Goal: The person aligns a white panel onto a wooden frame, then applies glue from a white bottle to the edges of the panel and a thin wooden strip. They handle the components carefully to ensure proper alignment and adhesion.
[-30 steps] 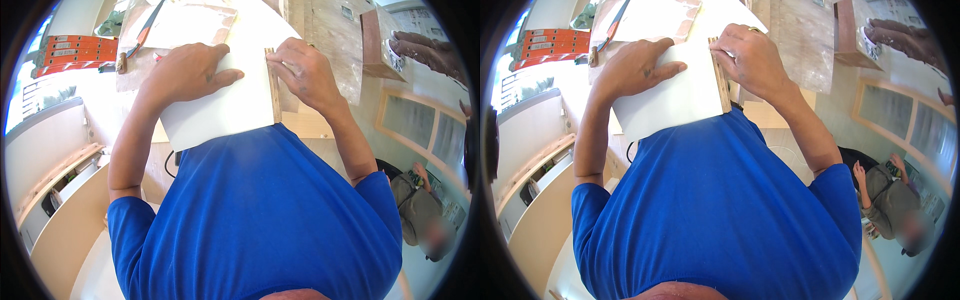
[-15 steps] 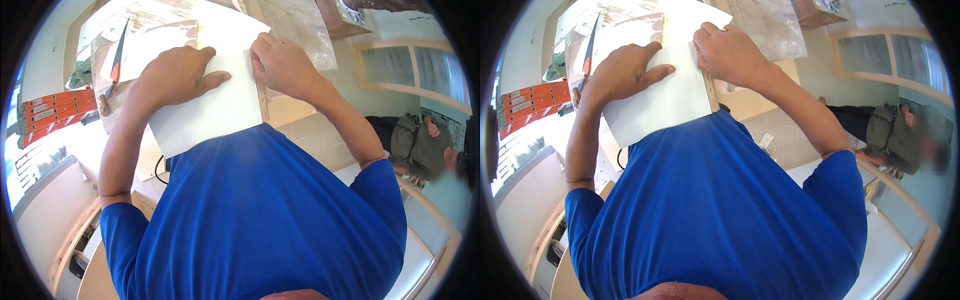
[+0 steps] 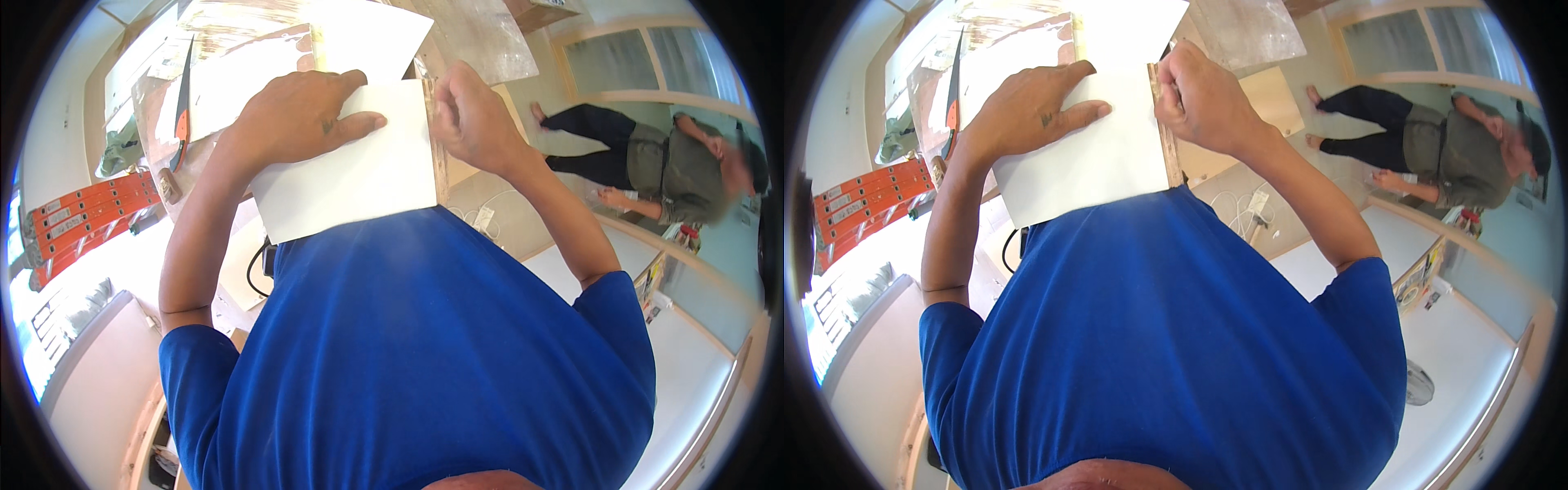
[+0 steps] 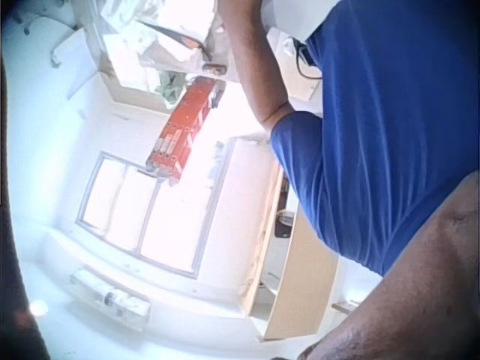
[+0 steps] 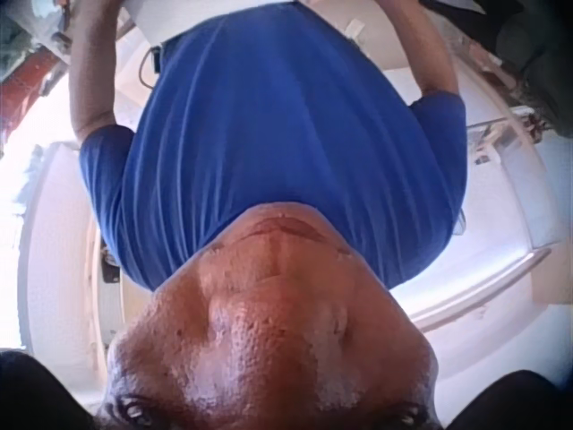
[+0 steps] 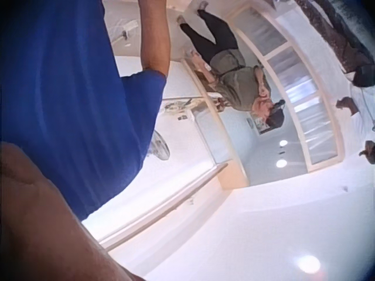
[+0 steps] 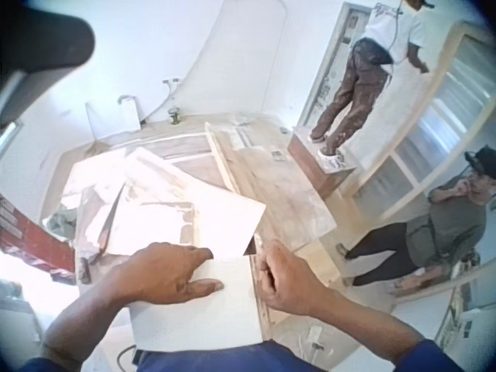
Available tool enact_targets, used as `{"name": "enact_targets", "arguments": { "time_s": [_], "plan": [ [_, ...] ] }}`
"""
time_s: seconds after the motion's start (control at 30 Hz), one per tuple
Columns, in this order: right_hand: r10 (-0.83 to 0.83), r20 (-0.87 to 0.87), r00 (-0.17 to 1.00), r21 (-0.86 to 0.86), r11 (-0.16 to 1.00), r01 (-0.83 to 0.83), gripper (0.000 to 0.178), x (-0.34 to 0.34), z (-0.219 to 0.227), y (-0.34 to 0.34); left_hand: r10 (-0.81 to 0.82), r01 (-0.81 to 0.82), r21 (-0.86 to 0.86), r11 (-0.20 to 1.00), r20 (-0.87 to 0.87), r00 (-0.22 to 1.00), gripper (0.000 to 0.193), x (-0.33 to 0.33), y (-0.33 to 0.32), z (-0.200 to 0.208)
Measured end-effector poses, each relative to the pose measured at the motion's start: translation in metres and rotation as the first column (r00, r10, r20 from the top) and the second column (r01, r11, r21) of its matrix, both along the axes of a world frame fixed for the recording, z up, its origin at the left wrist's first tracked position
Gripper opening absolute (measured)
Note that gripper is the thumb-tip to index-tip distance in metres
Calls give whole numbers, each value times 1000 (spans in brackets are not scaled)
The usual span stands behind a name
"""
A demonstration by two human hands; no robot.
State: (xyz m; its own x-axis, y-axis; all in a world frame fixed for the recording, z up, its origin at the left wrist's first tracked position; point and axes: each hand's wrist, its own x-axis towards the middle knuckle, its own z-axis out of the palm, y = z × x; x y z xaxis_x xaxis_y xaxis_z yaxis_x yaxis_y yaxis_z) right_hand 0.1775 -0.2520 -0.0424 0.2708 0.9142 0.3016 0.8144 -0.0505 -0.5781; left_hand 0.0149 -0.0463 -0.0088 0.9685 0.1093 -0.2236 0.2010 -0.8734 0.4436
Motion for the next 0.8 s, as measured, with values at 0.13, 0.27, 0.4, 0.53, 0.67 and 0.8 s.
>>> {"name": "enact_targets", "arguments": {
  "time_s": [0.13, 0.27, 0.4, 0.53, 0.67, 0.8],
  "plan": [
    [-129, -247, 960, 17, 990, 137, 14, -15, -18, -1, -74, 90, -52, 995, 253, 965, 48, -4, 4, -18],
    [-233, -284, 930, -41, 972, 231, 14, -21, -11, 1, -119, 138, -47, 989, 289, 950, 39, 2, -7, -10],
    [-228, -193, 954, 46, 969, 241, 14, -27, -6, 12, -93, 119, -58, 991, 334, 938, 32, 18, -17, -5],
    [-279, -164, 946, 23, 958, 286, 15, -29, 0, 14, 17, 56, -181, 982, 378, 926, 25, 28, -27, -15],
    [-270, -157, 950, 77, 956, 284, 15, -30, -3, 15, 104, 57, -323, 945, 460, 882, 17, 36, -26, -20],
    [-269, -185, 945, 102, 952, 290, 18, -28, -8, 13, 149, 27, -328, 944, 499, 854, 12, 40, -31, -20]
  ]
}}
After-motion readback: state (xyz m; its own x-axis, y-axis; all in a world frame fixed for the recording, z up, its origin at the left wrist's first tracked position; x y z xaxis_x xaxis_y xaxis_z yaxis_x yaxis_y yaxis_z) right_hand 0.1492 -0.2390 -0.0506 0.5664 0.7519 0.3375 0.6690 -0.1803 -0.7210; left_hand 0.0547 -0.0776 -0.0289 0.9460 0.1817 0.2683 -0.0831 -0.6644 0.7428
